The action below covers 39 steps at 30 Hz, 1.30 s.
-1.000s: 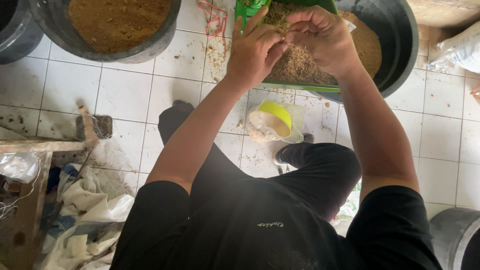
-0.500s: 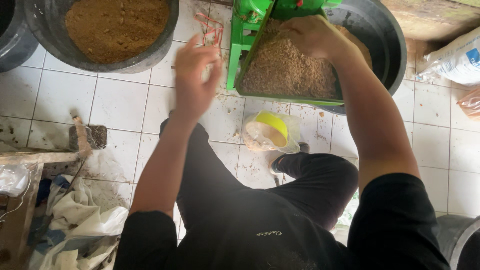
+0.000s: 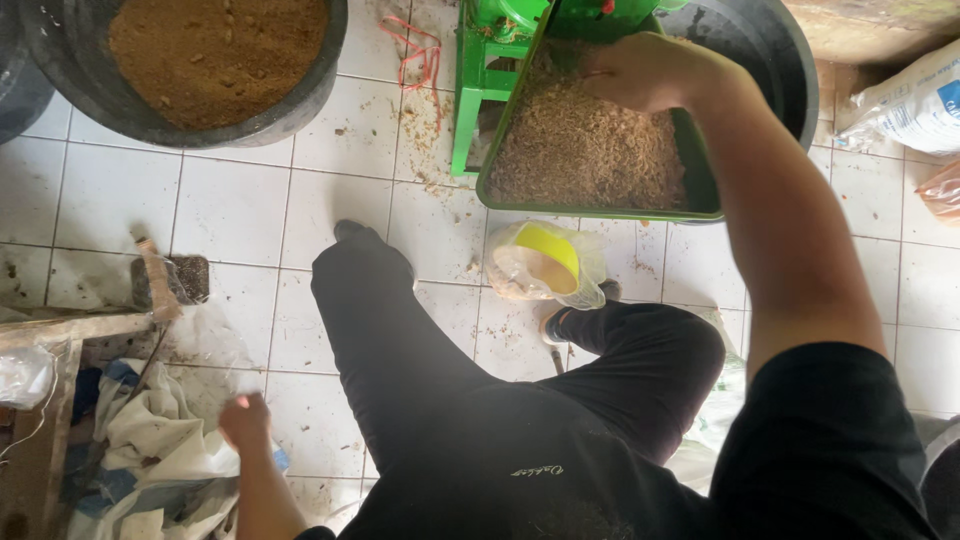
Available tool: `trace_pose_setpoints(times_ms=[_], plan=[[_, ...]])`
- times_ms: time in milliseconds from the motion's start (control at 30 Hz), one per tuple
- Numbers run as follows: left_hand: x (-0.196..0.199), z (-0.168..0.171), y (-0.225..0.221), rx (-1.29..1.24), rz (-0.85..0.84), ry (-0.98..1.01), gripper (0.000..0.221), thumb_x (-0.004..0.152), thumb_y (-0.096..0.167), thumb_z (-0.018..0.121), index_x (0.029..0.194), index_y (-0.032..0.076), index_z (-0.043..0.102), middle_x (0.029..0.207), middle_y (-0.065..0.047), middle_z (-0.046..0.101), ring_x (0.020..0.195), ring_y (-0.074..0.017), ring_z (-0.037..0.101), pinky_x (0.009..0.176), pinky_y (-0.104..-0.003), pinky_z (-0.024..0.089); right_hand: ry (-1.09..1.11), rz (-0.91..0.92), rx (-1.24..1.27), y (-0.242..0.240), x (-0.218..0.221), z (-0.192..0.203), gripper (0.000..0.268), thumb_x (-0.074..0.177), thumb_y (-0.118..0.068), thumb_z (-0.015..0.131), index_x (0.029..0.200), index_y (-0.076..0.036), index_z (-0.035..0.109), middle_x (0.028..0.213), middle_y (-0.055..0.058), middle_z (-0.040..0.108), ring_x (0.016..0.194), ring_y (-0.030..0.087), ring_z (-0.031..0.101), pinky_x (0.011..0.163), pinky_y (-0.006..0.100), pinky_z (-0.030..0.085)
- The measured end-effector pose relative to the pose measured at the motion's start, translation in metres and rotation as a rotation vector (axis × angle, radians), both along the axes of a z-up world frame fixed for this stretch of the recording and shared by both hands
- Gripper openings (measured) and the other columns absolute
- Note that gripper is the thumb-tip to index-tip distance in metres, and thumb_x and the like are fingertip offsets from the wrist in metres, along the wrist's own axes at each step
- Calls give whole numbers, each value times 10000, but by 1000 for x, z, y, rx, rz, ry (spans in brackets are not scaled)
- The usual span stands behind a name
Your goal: The person pours grain from a yellow bowl into a green tray, then uses hands and a wooden stick to spread and level the grain. The person repeatedly scoops grain from a large black tub into the tray and continues to level it with the stick.
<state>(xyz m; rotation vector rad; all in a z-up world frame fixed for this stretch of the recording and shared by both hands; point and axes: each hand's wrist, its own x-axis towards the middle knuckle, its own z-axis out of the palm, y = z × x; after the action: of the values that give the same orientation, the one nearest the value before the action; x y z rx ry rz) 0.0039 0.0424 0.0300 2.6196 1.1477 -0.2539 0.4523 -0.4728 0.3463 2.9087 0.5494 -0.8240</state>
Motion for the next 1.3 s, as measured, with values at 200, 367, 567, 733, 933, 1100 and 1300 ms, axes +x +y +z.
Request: trace_pose_setpoints(times_ms=[200, 367, 567, 733, 933, 1100, 1300], plan=[[-64, 9, -56, -275, 207, 439, 533, 941, 422, 533, 1102, -21, 781, 1197, -301, 724, 1135, -483, 677, 970, -554, 543, -206, 408, 350, -22, -44, 18, 467, 945, -369, 740, 1319, -113, 628, 1308, 245, 654, 1112, 392, 667, 907, 505, 536], [-74, 22, -83, -434, 78, 664, 541, 915, 448, 571, 1075, -17, 795, 1183, -268, 756, 1161, -431, 696, 1030, -490, 538, -495, 844, 538, -40, -63, 21, 273, 908, -39, 788, 1129, -194, 747, 1319, 196, 703, 887, 234, 740, 684, 302, 614], [-81, 17, -89, -476, 134, 706, 513, 934, 413, 561, 1185, 3, 740, 1252, -255, 718, 1182, -438, 673, 1005, -536, 532, -507, 668, 508, -52, -82, 53, 293, 946, -15, 792, 1171, 144, 694, 939, 176, 675, 651, 184, 687, 529, 260, 563], [-76, -5, -73, -414, 198, 646, 510, 950, 384, 552, 1276, 19, 695, 1310, -244, 685, 1199, -445, 654, 984, -574, 528, -447, 700, 411, -61, -88, 60, 113, 1001, 36, 637, 1066, 124, 613, 1238, 259, 703, 708, 178, 696, 579, 255, 563], [-20, -35, -28, -282, 273, 386, 496, 996, 358, 476, 1389, 106, 642, 1366, -191, 660, 1217, -414, 649, 959, -626, 542, -54, 122, 284, -42, -95, 44, 783, 838, -310, 808, 1506, -46, 495, 1242, 175, 686, 1025, 336, 692, 924, 447, 523], [81, -14, -1, -194, 131, -394, 413, 1043, 223, 612, 1366, -34, 625, 1367, -241, 641, 1214, -350, 655, 1046, -453, 501, -318, 169, 125, -10, -102, 33, 739, 719, -275, 833, 1412, -121, 626, 1207, 178, 711, 1073, 355, 684, 910, 465, 552], [199, 96, -48, -224, -260, -975, 233, 1073, 55, 625, 1291, -26, 650, 1282, -187, 707, 1191, -289, 704, 1034, -422, 569, -117, -171, 201, -13, -117, 56, 498, 900, -404, 759, 1337, -176, 691, 1191, 100, 744, 959, 294, 737, 893, 439, 572]])
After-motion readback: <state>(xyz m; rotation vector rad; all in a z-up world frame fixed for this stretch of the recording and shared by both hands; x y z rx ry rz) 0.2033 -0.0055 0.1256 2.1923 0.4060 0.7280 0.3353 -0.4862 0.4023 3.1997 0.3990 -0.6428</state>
